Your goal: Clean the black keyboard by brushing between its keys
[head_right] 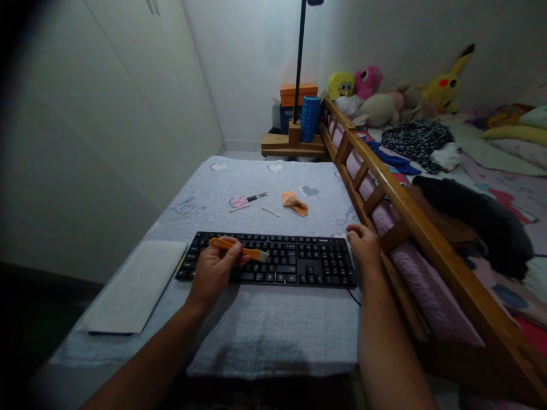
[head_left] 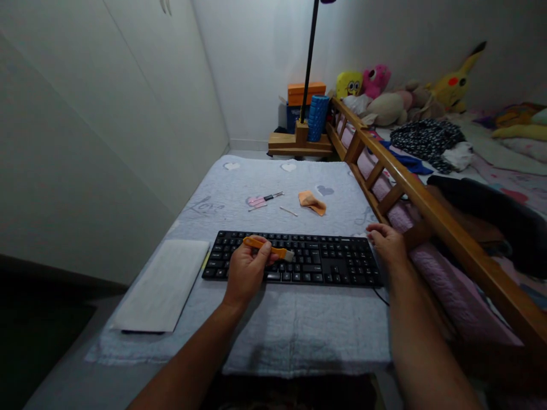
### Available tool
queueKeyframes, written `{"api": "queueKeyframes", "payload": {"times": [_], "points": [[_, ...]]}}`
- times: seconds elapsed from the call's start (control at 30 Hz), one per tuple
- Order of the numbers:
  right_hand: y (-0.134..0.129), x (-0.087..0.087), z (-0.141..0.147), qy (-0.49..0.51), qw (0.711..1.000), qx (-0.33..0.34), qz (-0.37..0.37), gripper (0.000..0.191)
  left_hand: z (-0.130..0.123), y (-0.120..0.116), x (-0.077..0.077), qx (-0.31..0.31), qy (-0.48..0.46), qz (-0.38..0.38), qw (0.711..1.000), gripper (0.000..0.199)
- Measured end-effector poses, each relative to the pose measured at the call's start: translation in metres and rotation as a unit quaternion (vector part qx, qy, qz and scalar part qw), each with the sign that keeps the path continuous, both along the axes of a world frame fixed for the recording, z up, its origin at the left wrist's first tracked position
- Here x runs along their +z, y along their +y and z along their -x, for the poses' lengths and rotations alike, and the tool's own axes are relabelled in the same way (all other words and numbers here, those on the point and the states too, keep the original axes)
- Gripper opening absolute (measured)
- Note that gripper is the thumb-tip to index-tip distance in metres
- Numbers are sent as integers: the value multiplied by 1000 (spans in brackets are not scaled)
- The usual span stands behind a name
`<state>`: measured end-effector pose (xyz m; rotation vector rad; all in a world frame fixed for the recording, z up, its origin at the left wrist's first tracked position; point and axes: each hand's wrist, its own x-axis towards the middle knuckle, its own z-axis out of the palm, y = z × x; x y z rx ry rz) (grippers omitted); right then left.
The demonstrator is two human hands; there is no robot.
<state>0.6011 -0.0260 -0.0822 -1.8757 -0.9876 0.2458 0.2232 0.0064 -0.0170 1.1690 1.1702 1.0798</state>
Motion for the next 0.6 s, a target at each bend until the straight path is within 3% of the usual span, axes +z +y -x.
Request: {"api": "queueKeyframes", "payload": {"times": [0.27, 0.47, 0.6], "points": [[3, -8, 3, -18, 999, -26, 14, 28, 18, 6, -6, 27, 151, -93, 984, 32], [5, -10, 1, -27, 999, -45, 11, 28, 50, 16, 8, 36, 249, -115, 961, 30], [6, -11, -1, -27, 998, -54, 13, 28, 72, 24, 19, 62, 338, -138, 929, 28]]}}
